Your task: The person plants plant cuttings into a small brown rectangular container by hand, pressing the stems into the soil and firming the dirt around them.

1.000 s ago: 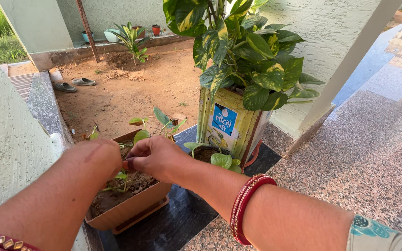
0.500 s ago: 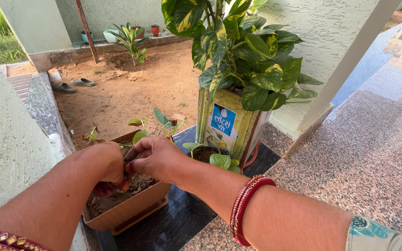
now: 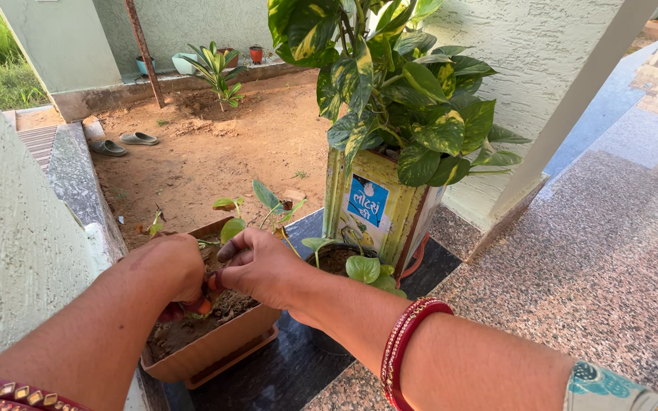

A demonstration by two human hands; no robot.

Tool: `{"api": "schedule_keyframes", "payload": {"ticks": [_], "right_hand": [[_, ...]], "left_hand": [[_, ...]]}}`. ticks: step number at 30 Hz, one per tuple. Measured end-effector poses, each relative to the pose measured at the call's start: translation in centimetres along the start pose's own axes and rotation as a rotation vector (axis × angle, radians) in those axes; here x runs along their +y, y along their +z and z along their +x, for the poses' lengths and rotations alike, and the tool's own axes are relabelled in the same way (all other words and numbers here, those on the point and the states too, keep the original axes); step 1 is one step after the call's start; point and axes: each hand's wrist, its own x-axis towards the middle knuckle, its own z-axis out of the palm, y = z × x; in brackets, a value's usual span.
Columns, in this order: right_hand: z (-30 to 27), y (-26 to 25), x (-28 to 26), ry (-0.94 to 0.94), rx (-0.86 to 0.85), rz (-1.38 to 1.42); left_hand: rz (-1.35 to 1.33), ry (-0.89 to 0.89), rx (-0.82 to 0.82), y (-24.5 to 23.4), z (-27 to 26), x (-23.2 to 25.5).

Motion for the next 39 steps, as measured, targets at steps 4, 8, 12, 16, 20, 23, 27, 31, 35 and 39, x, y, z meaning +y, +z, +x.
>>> {"api": "schedule_keyframes", "payload": {"ticks": [4, 8, 12, 16, 20, 23, 27, 31, 35, 39], "right_hand": [[-0.1, 0.1, 0.4, 0.021, 0.023, 0.049], [-0.4, 0.2, 0.3, 0.035, 0.021, 0.061], [-0.5, 0.1, -0.3, 0.03, 0.009, 0.057], [-0.8, 0.0, -0.9, 0.02, -0.011, 0.003], [-0.9, 0.0, -1.3, 0.022, -0.038, 0.003], [-0.5, -0.2, -1.4, 0.042, -0.019, 0.008], [0.6, -0.5, -1.0, -0.099, 0.001, -0.04], [0.4, -1.3, -1.3, -0.123, 0.166, -0.297], [-0.6, -1.9, -2.1, -0.131, 0.192, -0.523], [-1.6, -1.2, -2.0, -0.351, 0.178, -0.833]], "left_hand": [[-0.023, -0.023, 0.001, -0.1, -0.6, 0.3], [-0.005, -0.014, 0.004, -0.3, -0.7, 0.2], [0.082, 0.012, 0.028, -0.1, -0.3, -0.1], [0.307, 0.011, -0.082, 0.3, 0.5, -0.2], [0.254, 0.024, -0.083, 0.8, 0.1, -0.8], [0.323, 0.108, 0.051, 1.0, -0.6, -0.8], [0.25, 0.021, 0.099, 0.4, -1.2, -0.6], [0.141, -0.016, 0.226, -1.6, -1.3, -0.9], [0.126, -0.089, 0.209, -1.8, -1.2, -1.0], [0.212, -0.064, 0.17, -1.0, -1.1, -2.0]]}}
